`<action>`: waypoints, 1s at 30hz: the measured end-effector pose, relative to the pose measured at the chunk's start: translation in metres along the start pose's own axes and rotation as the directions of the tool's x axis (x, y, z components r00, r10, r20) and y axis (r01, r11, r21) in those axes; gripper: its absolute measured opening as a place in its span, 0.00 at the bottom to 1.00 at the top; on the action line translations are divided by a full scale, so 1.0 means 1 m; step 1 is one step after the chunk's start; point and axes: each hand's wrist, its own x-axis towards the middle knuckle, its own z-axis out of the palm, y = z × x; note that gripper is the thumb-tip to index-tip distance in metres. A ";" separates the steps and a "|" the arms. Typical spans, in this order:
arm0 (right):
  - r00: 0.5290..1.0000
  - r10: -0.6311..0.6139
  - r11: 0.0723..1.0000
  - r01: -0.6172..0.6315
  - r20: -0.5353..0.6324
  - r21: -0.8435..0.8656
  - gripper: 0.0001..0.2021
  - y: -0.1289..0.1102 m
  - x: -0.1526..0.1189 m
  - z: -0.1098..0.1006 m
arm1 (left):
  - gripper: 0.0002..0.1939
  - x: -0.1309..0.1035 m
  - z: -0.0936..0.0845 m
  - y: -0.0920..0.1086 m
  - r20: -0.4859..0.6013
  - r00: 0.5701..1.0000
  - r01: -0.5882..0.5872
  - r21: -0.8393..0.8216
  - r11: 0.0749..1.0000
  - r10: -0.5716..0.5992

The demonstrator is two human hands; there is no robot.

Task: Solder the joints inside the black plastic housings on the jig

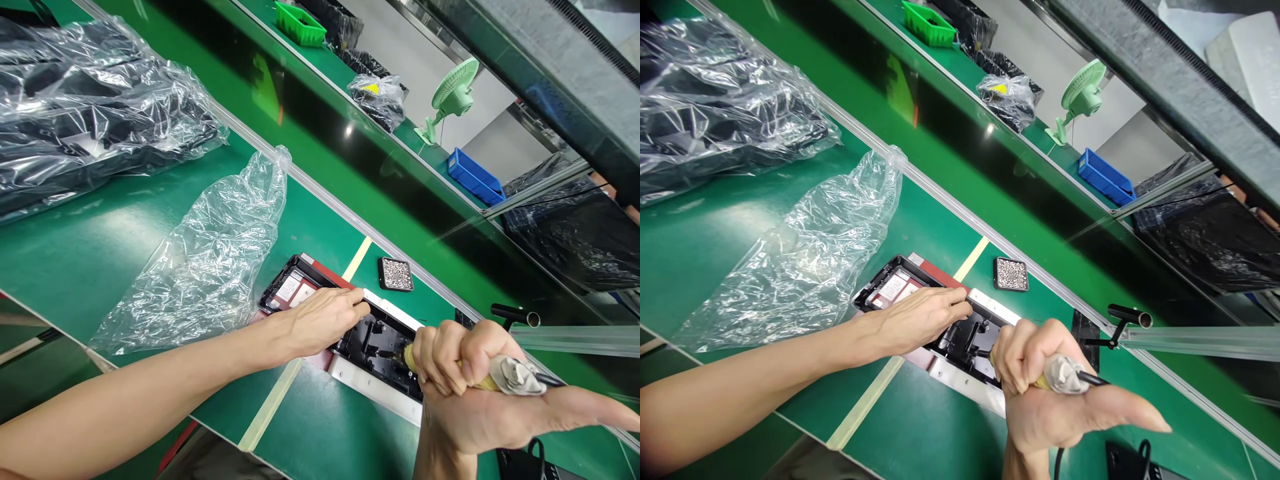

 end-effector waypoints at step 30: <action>0.995 -0.036 0.996 0.027 -0.094 -0.086 0.38 -0.005 0.000 0.012 | 0.14 0.000 -0.004 0.001 0.022 1.000 0.002 0.017 1.000 -0.002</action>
